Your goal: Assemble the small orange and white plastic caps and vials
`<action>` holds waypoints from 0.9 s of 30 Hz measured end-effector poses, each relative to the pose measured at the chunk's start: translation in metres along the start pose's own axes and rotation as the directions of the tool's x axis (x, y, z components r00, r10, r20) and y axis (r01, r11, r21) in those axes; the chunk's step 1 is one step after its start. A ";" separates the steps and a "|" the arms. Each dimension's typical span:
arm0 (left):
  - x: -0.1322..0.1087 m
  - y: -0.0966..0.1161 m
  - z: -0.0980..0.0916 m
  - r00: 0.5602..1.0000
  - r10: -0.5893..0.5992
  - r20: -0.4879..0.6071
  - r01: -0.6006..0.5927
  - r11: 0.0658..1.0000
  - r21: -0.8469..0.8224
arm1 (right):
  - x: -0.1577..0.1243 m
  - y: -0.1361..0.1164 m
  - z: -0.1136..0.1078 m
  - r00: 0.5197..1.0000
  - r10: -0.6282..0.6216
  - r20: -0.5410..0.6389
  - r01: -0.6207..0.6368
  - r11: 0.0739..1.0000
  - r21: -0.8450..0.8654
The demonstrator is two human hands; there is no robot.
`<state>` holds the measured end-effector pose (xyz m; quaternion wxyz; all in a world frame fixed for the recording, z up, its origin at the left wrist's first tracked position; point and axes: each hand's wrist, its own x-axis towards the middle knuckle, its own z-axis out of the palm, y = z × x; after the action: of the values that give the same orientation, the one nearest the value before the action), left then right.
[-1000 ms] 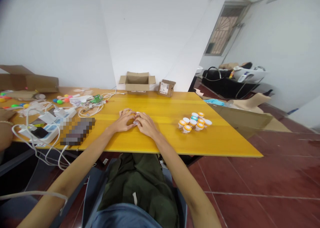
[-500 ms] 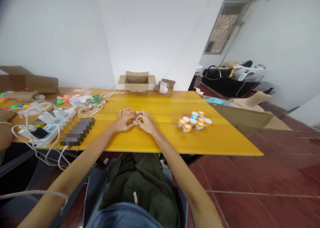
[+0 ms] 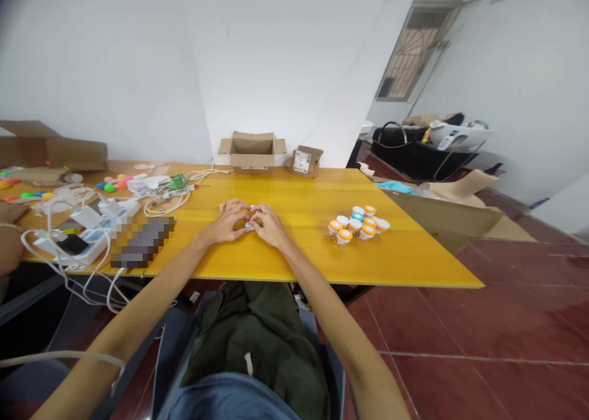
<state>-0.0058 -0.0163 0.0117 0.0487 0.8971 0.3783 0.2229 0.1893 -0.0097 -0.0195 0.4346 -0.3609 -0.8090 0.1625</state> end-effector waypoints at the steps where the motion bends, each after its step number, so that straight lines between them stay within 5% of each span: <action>1: 0.000 0.000 0.000 1.000 -0.001 0.001 0.001 1.000 0.001 | 0.000 0.000 0.000 1.000 -0.001 -0.001 0.001 1.000 -0.001; 27: 0.000 -0.003 0.001 1.000 0.024 -0.008 -0.024 1.000 0.011 | 0.001 -0.004 0.000 0.999 0.023 0.023 -0.023 0.999 -0.026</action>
<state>-0.0073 -0.0144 0.0095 0.0398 0.9009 0.3688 0.2252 0.1869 -0.0121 -0.0171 0.4186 -0.3738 -0.8118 0.1612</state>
